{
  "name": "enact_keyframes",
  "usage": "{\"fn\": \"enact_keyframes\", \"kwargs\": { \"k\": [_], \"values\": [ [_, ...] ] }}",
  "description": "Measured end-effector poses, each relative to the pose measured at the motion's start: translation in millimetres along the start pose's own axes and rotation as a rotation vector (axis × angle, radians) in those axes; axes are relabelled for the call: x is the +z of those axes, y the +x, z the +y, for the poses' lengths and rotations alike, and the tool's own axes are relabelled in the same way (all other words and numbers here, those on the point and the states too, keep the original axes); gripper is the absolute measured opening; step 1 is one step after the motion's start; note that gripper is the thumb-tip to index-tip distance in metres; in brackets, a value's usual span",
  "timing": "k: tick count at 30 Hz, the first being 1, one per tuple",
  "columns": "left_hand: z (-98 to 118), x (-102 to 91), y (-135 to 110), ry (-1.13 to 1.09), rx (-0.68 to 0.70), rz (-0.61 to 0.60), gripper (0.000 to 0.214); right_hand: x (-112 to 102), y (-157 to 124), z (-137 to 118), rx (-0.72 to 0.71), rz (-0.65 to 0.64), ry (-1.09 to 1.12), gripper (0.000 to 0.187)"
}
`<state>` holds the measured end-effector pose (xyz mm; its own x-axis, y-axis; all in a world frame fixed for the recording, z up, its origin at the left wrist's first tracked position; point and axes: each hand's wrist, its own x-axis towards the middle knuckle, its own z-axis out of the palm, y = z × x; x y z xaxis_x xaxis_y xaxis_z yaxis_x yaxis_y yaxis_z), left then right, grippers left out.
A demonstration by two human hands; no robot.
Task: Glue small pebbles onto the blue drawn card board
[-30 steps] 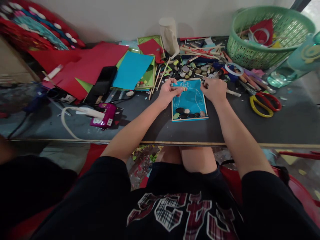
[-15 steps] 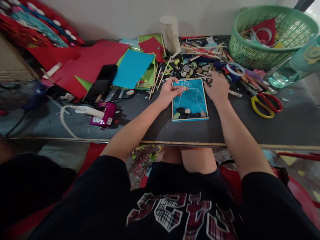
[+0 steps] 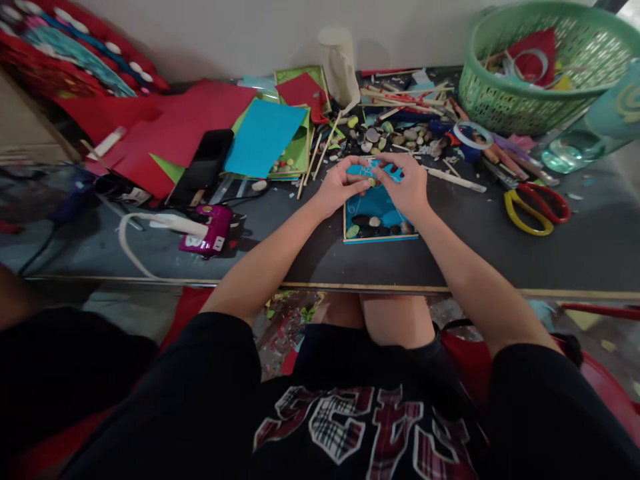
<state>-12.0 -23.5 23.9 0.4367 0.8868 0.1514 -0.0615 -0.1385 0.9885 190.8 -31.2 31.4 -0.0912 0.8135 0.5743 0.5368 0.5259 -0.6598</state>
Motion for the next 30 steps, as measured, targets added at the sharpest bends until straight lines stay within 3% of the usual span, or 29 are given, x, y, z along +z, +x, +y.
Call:
{"fn": "enact_keyframes", "kwargs": {
  "k": [12,18,30],
  "values": [
    [3,1.2,-2,0.008,-0.053,-0.055,0.052,1,-1,-4,-0.041,0.021,-0.047,0.034],
    [3,1.5,-1,-0.016,-0.042,-0.057,0.056,-3,-2,-10,-0.031,-0.045,-0.149,0.023],
    [-4,-2.5,3,-0.019,-0.001,0.005,0.059,-2,-2,-7,-0.047,-0.155,-0.220,0.025]
  ]
}}
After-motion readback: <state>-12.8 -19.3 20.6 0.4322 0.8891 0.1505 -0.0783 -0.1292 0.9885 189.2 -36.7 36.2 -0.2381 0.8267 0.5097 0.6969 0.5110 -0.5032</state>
